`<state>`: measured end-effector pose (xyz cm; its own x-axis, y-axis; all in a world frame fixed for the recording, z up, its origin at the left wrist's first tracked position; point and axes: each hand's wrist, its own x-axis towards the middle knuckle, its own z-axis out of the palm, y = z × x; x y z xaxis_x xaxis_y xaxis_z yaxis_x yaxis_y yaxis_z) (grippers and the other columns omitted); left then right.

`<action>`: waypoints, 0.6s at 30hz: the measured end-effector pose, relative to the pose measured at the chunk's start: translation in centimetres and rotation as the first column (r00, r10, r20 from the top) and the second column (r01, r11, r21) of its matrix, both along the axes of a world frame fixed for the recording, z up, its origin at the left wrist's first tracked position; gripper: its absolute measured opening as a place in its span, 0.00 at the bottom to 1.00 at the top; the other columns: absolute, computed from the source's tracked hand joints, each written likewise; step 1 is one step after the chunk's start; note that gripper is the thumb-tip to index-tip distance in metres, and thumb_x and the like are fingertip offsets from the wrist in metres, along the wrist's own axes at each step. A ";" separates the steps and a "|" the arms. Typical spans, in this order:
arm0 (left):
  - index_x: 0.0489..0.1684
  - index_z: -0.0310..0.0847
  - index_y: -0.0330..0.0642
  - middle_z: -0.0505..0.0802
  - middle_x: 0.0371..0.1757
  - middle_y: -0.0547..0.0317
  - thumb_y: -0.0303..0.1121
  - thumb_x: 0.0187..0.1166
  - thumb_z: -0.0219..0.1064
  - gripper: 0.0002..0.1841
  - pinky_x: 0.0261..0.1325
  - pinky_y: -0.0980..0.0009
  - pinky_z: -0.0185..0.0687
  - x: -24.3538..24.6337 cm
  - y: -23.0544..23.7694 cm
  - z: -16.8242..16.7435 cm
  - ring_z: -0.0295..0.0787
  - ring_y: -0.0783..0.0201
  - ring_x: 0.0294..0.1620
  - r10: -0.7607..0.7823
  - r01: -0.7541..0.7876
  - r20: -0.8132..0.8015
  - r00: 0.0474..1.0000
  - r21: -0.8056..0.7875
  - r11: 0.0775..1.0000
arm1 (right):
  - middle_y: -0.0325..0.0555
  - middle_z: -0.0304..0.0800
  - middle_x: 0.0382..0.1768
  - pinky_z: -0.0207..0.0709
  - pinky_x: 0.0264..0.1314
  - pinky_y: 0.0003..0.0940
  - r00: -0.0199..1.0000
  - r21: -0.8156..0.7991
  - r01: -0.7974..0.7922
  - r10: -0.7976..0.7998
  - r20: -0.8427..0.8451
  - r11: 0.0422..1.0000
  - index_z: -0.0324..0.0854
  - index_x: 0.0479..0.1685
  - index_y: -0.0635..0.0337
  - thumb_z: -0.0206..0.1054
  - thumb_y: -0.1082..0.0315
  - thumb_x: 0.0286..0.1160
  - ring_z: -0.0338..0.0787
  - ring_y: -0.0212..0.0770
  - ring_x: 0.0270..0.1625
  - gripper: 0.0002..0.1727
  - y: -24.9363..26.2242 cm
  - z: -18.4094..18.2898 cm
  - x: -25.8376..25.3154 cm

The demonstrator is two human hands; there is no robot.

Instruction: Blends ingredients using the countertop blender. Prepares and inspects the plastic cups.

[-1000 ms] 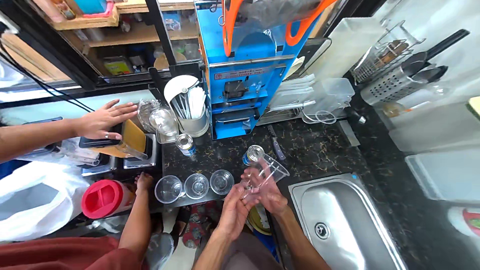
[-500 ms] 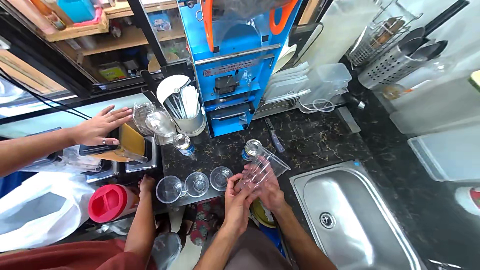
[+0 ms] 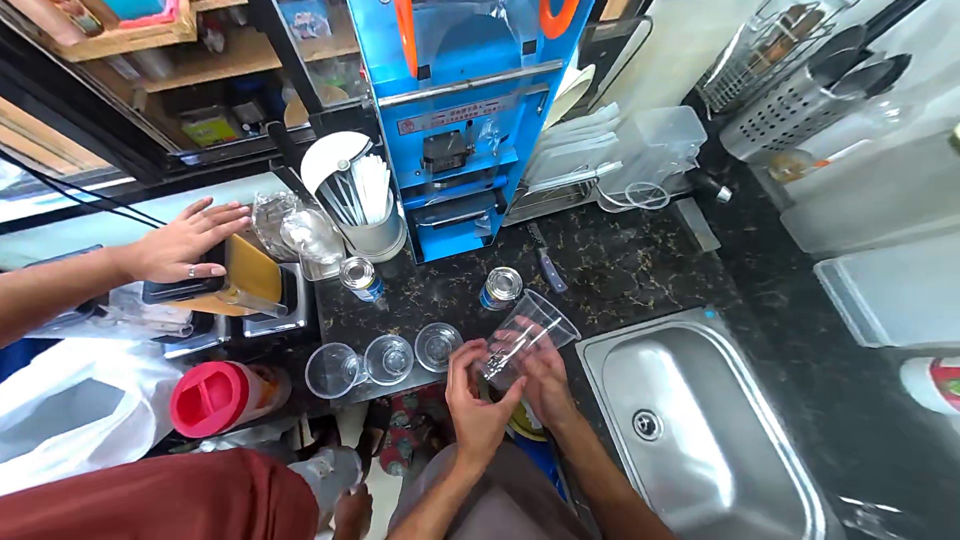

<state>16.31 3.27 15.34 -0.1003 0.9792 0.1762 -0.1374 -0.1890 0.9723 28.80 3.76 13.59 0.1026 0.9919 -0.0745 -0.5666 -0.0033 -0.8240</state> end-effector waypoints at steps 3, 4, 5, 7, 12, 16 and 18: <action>0.64 0.69 0.22 0.87 0.63 0.41 0.21 0.57 0.82 0.34 0.63 0.61 0.91 -0.2 0.0 1.2 0.89 0.56 0.62 -0.088 0.117 0.178 0.980 -0.157 0.981 | 0.51 0.87 0.67 0.83 0.71 0.45 0.999 0.039 -0.014 0.015 -0.030 0.999 0.54 0.82 0.62 0.80 0.53 0.65 0.89 0.46 0.66 0.49 0.1 0.2 0.8; 0.68 0.66 0.21 0.88 0.61 0.41 0.21 0.62 0.80 0.34 0.60 0.61 0.92 -0.4 0.0 1.6 0.91 0.56 0.58 -0.115 0.171 0.245 0.963 -0.221 0.960 | 0.51 0.86 0.69 0.81 0.73 0.46 0.999 0.080 -0.032 0.034 -0.031 0.996 0.55 0.83 0.60 0.80 0.53 0.65 0.88 0.48 0.69 0.49 0.1 0.0 1.2; 0.71 0.63 0.22 0.89 0.60 0.41 0.21 0.66 0.77 0.34 0.59 0.58 0.93 -0.7 0.1 1.9 0.92 0.55 0.56 -0.140 0.235 0.322 0.936 -0.278 0.931 | 0.51 0.85 0.71 0.80 0.75 0.47 0.998 0.120 -0.056 0.060 -0.029 0.991 0.56 0.84 0.58 0.81 0.53 0.64 0.86 0.49 0.71 0.49 0.2 -0.2 1.5; 0.75 0.61 0.26 0.91 0.59 0.40 0.24 0.72 0.74 0.33 0.58 0.51 0.93 -1.1 0.0 2.4 0.94 0.49 0.53 -0.155 0.374 0.512 0.845 -0.357 0.856 | 0.51 0.85 0.71 0.79 0.75 0.47 0.992 0.163 -0.104 0.114 -0.051 0.981 0.58 0.84 0.54 0.81 0.51 0.62 0.86 0.50 0.71 0.49 0.5 -0.3 1.9; 0.74 0.63 0.25 0.89 0.64 0.41 0.21 0.67 0.77 0.34 0.58 0.53 0.93 -1.0 0.0 2.5 0.94 0.50 0.56 -0.164 0.334 0.501 0.850 -0.270 0.903 | 0.50 0.78 0.77 0.75 0.79 0.47 0.986 0.148 -0.155 0.162 -0.036 0.977 0.53 0.89 0.54 0.81 0.44 0.61 0.81 0.50 0.76 0.56 1.0 -0.5 2.6; 0.61 0.77 0.25 0.83 0.72 0.37 0.21 0.56 0.85 0.31 0.67 0.61 0.90 -0.8 0.1 0.8 0.85 0.53 0.71 -0.088 0.087 0.018 0.996 0.041 0.995 | 0.52 0.84 0.68 0.82 0.69 0.45 0.994 0.049 -0.103 0.104 -0.016 0.993 0.55 0.86 0.62 0.77 0.38 0.64 0.87 0.48 0.66 0.56 0.5 -0.7 2.3; 0.54 0.84 0.32 0.86 0.67 0.36 0.27 0.60 0.85 0.23 0.71 0.61 0.86 -0.9 0.1 -0.4 0.84 0.51 0.72 0.039 0.042 -0.298 0.954 0.260 0.965 | 0.54 0.86 0.67 0.85 0.66 0.45 0.993 0.004 -0.113 0.113 0.012 0.994 0.51 0.86 0.65 0.77 0.39 0.65 0.90 0.49 0.63 0.57 0.1 0.0 2.1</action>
<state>15.38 3.36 14.96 -0.0021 0.8949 0.4463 0.1507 -0.4409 0.8848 30.92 3.89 13.55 -0.0096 0.9975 -0.0697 -0.5532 -0.0634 -0.8306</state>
